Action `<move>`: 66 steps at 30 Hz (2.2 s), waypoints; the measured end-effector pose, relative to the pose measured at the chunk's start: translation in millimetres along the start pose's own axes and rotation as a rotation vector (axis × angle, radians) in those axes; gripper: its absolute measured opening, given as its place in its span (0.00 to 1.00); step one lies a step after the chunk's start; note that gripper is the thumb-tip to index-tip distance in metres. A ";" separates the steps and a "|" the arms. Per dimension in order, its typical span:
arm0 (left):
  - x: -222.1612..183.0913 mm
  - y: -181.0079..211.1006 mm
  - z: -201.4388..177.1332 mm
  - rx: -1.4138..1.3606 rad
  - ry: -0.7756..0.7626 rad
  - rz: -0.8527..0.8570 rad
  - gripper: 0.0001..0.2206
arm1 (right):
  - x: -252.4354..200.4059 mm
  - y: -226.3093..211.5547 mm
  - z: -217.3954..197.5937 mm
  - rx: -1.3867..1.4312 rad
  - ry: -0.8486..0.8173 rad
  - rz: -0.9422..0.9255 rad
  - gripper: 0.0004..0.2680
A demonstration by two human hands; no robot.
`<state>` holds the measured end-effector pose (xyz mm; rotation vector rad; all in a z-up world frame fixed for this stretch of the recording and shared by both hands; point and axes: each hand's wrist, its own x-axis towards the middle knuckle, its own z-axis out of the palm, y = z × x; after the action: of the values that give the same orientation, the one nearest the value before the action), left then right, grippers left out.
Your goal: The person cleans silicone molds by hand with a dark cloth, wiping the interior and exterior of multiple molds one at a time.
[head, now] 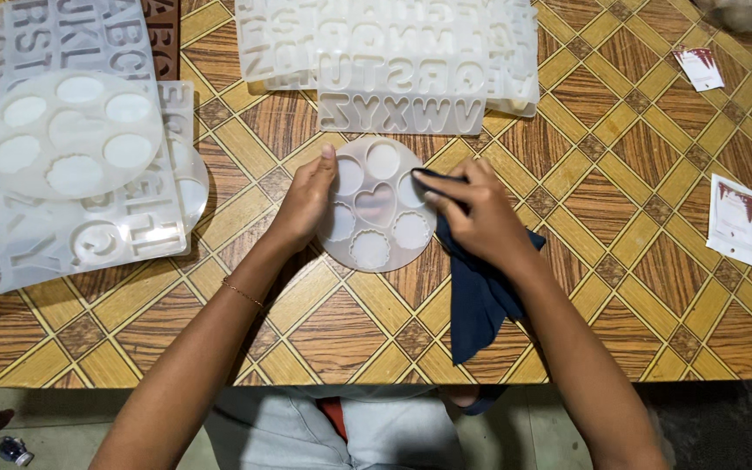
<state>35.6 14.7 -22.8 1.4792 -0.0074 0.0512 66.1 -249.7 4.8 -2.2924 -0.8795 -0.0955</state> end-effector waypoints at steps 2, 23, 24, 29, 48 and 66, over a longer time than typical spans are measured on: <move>1.7 -3.2 -2.5 0.017 0.004 0.007 0.26 | 2.6 -6.0 7.5 -0.039 -0.039 0.011 0.12; -2.7 -1.5 0.7 0.014 0.012 0.027 0.24 | 0.7 -20.0 2.3 0.007 -0.099 -0.144 0.03; -3.7 1.5 1.2 0.009 0.014 0.031 0.24 | 0.3 -23.8 3.6 0.031 -0.149 -0.138 0.04; -7.7 12.8 2.4 0.016 0.020 0.032 0.24 | 3.7 -37.2 -6.4 0.099 -0.281 -0.153 0.04; -8.2 -31.1 20.2 -0.691 -0.128 -0.315 0.30 | -8.6 -61.8 44.1 -0.121 0.108 -0.384 0.09; 2.7 -60.0 25.1 -0.716 -0.055 -0.347 0.27 | -4.3 -71.1 49.0 0.401 0.068 -0.124 0.07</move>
<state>41.2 -15.6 -80.1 0.7495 0.1702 -0.2517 10.9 -183.1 5.9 -1.8531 -0.9134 -0.0454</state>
